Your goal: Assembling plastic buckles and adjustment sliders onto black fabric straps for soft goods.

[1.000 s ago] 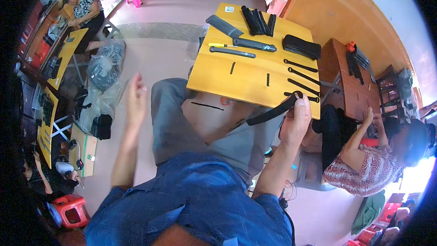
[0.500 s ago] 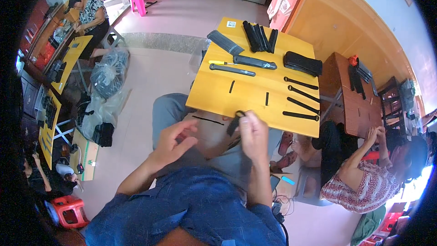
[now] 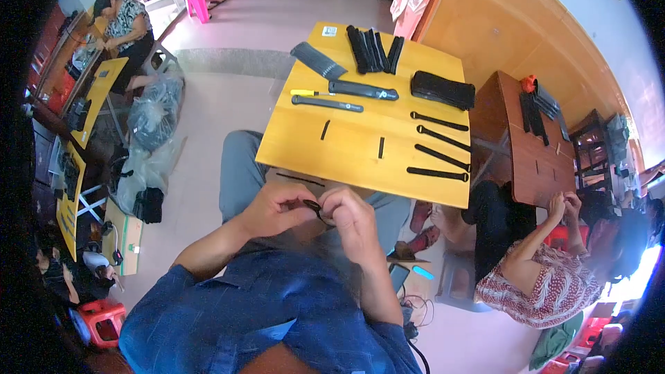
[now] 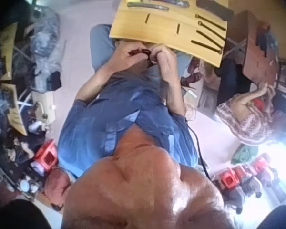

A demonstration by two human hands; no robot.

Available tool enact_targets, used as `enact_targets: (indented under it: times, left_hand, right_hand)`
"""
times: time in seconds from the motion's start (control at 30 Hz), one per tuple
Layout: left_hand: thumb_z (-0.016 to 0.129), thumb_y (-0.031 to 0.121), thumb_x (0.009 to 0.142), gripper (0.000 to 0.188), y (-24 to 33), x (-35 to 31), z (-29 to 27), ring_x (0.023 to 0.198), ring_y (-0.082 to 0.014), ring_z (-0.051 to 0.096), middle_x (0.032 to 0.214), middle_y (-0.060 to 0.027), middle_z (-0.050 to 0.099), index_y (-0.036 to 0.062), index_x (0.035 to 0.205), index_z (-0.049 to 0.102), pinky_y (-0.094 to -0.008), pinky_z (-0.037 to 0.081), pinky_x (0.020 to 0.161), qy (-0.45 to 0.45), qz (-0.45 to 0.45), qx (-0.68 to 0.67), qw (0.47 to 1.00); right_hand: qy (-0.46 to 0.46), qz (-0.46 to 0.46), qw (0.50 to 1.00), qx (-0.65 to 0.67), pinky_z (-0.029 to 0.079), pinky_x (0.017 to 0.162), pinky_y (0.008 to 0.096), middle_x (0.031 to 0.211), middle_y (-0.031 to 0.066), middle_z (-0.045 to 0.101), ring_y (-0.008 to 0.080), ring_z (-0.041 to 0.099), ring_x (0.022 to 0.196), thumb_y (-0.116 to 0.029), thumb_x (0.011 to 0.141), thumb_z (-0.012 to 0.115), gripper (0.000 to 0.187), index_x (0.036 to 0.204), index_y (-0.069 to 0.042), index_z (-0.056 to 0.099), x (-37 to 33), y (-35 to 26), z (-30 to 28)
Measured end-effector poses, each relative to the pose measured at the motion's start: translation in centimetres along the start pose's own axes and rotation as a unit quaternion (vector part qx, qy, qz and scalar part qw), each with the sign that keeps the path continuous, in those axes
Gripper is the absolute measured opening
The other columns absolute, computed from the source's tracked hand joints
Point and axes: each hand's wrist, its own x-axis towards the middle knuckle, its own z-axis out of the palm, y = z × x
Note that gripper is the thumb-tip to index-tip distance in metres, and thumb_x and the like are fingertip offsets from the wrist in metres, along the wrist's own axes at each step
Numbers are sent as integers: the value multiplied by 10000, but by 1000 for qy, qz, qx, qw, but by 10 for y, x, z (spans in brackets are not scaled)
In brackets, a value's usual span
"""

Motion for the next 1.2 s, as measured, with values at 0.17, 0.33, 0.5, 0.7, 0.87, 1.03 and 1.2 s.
enact_targets:
  times: [0.17,0.33,0.5,0.7,0.87,1.03,1.2]
  left_hand:
    - [707,2,924,115,-9,8,1,580,-84,641,739,-24,690,30,1034,718,-238,471,528,-20,72,-45,996]
    - [709,-6,893,220,-12,1,-15,758,-127,698,852,-43,726,44,1107,724,-265,526,652,-45,141,49,988]
    - [693,30,922,277,-12,-13,-43,820,-112,692,898,-42,732,31,1199,700,-273,544,712,-10,-58,-85,995]
    - [717,99,932,180,-30,4,-63,716,-58,646,820,-10,707,7,1086,729,-233,501,619,45,-140,-42,988]
    - [723,134,929,134,-61,29,-71,608,-61,629,710,-14,681,1,917,715,-233,487,552,80,-179,-2,981]
    - [725,167,928,167,-96,59,-83,601,-69,642,715,-34,699,5,888,713,-245,507,544,109,-216,-18,970]
    - [727,199,922,196,-126,92,-95,582,-87,650,705,-42,704,12,866,712,-253,512,540,113,-233,27,965]
  right_hand:
    - [-114,131,971,164,498,880,295,1075,65,659,142,612,996,-412,1074,552,439,1176,14,589,-4,3,-11]
    - [-146,225,918,291,509,833,272,1025,28,679,100,618,939,-186,1022,653,244,1161,12,625,-6,17,-1]
    - [-92,192,974,78,514,728,275,845,23,690,92,629,800,-120,978,678,118,1017,-8,681,17,20,13]
    - [-60,134,983,-107,528,713,359,827,146,708,274,694,760,-161,916,729,146,983,-33,705,44,24,21]
    - [-51,165,973,-155,530,712,362,830,144,711,266,693,753,-185,922,724,163,972,-31,713,60,30,11]
    - [-40,241,948,-202,511,686,329,766,105,674,183,634,703,-207,954,704,190,971,-18,705,70,54,-33]
    - [4,265,948,-178,441,644,261,702,-2,532,89,483,677,-156,992,662,136,974,-23,682,70,104,-77]
